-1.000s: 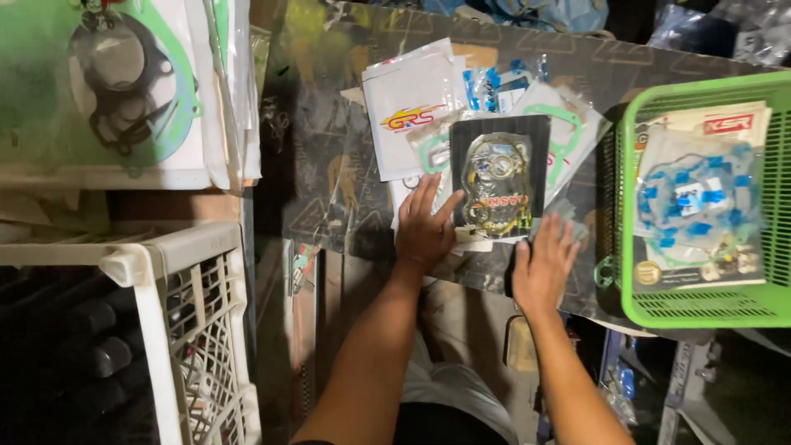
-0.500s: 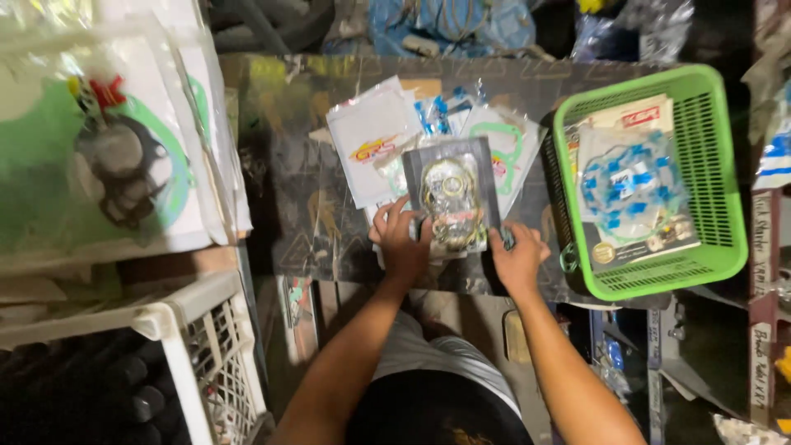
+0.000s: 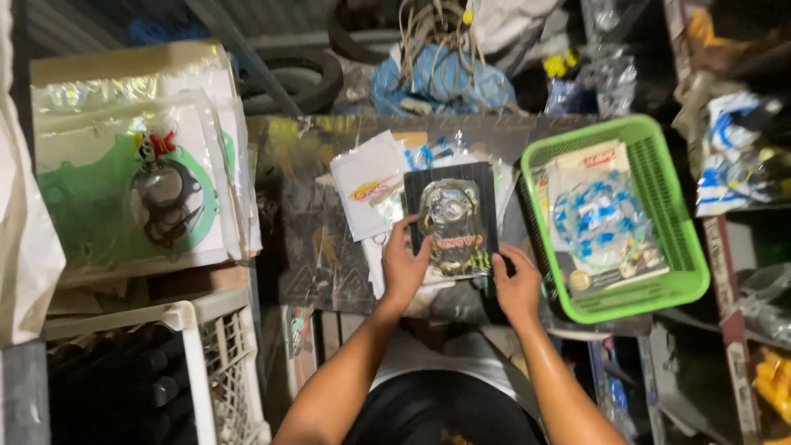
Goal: The person wipes various packaged motorcycle parts and accessories with a grey cloth. They handle items such as mirrors, stickers, and small plastic bags, cleaning them one by one before placing them into a green basket.
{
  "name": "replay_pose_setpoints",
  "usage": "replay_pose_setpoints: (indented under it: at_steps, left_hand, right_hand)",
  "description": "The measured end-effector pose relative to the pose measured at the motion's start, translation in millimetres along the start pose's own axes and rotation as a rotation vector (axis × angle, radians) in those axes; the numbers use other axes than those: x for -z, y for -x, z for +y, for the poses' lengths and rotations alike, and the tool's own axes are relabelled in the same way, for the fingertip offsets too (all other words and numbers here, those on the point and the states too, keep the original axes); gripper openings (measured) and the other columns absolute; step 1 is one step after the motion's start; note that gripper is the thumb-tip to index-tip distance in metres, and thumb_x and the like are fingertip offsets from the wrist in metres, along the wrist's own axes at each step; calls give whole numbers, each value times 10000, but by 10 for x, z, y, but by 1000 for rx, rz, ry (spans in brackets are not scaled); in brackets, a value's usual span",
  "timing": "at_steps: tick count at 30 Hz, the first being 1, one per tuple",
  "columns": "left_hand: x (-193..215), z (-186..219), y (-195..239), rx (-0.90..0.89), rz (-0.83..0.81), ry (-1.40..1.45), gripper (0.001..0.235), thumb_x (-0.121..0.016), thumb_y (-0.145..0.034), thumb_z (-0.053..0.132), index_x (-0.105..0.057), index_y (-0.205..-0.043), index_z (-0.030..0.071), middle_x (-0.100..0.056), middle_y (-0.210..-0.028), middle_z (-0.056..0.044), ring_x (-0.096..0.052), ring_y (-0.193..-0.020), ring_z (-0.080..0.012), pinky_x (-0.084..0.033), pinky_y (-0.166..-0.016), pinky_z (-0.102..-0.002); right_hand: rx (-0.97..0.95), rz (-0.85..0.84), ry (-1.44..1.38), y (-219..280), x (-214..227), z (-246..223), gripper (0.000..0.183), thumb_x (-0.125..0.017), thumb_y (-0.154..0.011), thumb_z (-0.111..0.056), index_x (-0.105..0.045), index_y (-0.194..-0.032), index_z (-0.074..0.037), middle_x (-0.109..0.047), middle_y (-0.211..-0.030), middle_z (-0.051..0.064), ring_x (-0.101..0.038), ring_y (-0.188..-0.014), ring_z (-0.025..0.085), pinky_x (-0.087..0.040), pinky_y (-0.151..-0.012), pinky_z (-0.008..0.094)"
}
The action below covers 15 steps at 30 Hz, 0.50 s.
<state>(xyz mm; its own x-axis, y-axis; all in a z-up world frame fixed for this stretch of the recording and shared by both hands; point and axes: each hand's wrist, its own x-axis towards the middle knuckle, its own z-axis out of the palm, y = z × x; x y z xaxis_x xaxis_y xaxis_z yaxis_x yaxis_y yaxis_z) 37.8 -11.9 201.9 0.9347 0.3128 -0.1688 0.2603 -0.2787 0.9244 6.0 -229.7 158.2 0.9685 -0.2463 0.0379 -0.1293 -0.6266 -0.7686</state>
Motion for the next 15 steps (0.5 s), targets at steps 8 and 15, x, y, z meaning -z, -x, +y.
replay_pose_setpoints:
  at_steps: [8, 15]
  left_hand:
    - [-947, 496, 331, -107, -78, -73, 532, -824, -799, 170, -644, -1298, 216, -747, -861, -172, -740, -702, -361, -589, -639, -426]
    - [-1679, 1201, 614, -360, -406, -36, 567, -684, -928, 162, -496, -1452, 52, -630, -1286, -335, -601, -1208, -524, -483, -1023, -606]
  right_hand:
    - [-209, 172, -484, -329, 800, 626, 290, -571, -1055, -94, -602, -1296, 62, -674, -805, 140, -655, -513, 196, -488, -432, 250]
    - [-361, 405, -690, -779, 1590, 1840, 430, -610, -1058, -158, -497, -1445, -7, -529, -1318, 242, -709, -634, 289, -598, -421, 263]
